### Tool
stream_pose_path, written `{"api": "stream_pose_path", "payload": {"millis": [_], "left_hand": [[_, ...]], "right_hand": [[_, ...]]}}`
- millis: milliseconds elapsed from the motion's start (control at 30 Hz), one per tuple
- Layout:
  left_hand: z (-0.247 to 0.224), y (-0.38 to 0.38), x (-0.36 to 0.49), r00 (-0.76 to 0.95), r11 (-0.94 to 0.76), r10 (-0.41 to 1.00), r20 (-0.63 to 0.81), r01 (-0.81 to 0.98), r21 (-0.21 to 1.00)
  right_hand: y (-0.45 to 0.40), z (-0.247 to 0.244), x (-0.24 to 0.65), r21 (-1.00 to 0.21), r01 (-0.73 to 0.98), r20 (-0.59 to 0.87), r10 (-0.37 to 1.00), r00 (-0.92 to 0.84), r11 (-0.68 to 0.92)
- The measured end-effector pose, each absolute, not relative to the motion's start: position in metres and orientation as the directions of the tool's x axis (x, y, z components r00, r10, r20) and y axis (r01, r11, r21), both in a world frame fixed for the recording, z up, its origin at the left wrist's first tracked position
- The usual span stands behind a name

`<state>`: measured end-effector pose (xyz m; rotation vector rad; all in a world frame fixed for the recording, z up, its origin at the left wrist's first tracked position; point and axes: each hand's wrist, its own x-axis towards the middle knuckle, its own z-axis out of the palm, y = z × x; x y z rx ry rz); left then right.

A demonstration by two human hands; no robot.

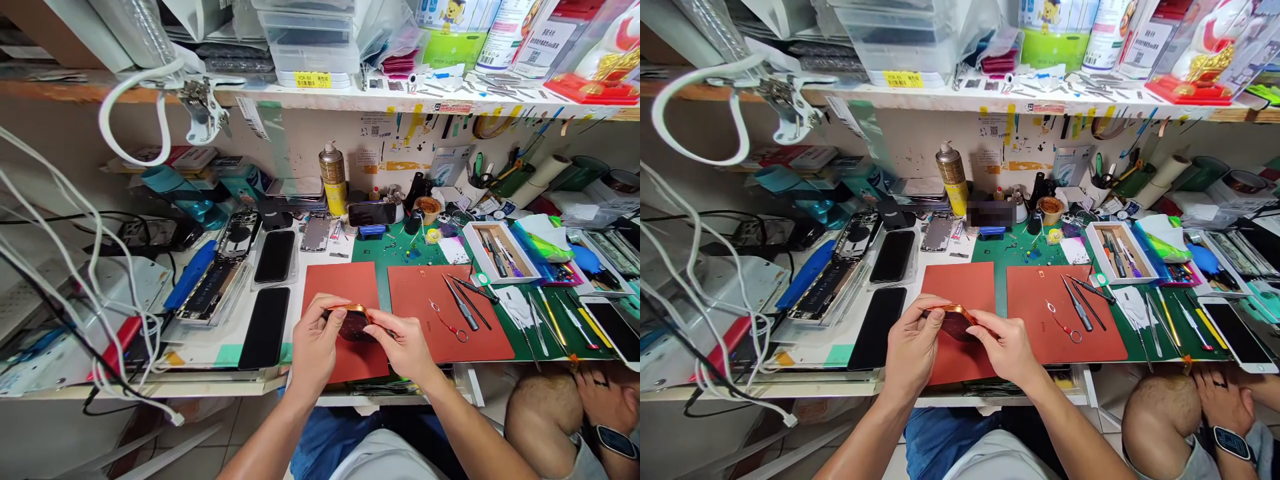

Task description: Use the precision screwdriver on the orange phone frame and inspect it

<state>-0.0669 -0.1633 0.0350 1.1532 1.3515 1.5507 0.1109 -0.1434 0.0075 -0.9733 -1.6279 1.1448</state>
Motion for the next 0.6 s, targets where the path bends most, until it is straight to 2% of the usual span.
{"api": "stream_pose_path", "payload": {"millis": [300,367,467,500,567,600], "left_hand": [[0.029,-0.160,-0.070,-0.325,-0.104,0.943,0.077,-0.067,0.992],[0.028,-0.158,-0.071,-0.329,-0.067,0.944,0.016,-0.144,0.987],[0.026,-0.161,-0.067,-0.278,-0.010,0.954,-0.108,-0.391,0.920],[0.023,-0.164,-0.064,-0.225,0.026,0.963,-0.152,-0.479,0.878],[0.014,-0.172,-0.056,-0.109,0.144,0.961,-0.254,-0.584,0.799],[0.008,-0.175,-0.051,-0.055,0.197,0.956,-0.288,-0.607,0.770]], "right_hand": [[-0.146,-0.013,0.119,-0.976,0.122,0.135,0.941,-0.310,0.180],[-0.148,-0.016,0.121,-0.983,0.118,0.104,0.951,-0.290,0.143],[-0.154,-0.022,0.126,-0.995,0.066,0.051,0.962,-0.267,0.071],[-0.155,-0.025,0.128,-1.000,0.021,0.015,0.964,-0.264,0.021],[-0.156,-0.033,0.132,-0.924,-0.210,-0.254,0.924,-0.284,-0.319],[-0.155,-0.038,0.133,-0.867,-0.269,-0.340,0.892,-0.298,-0.420]]}}
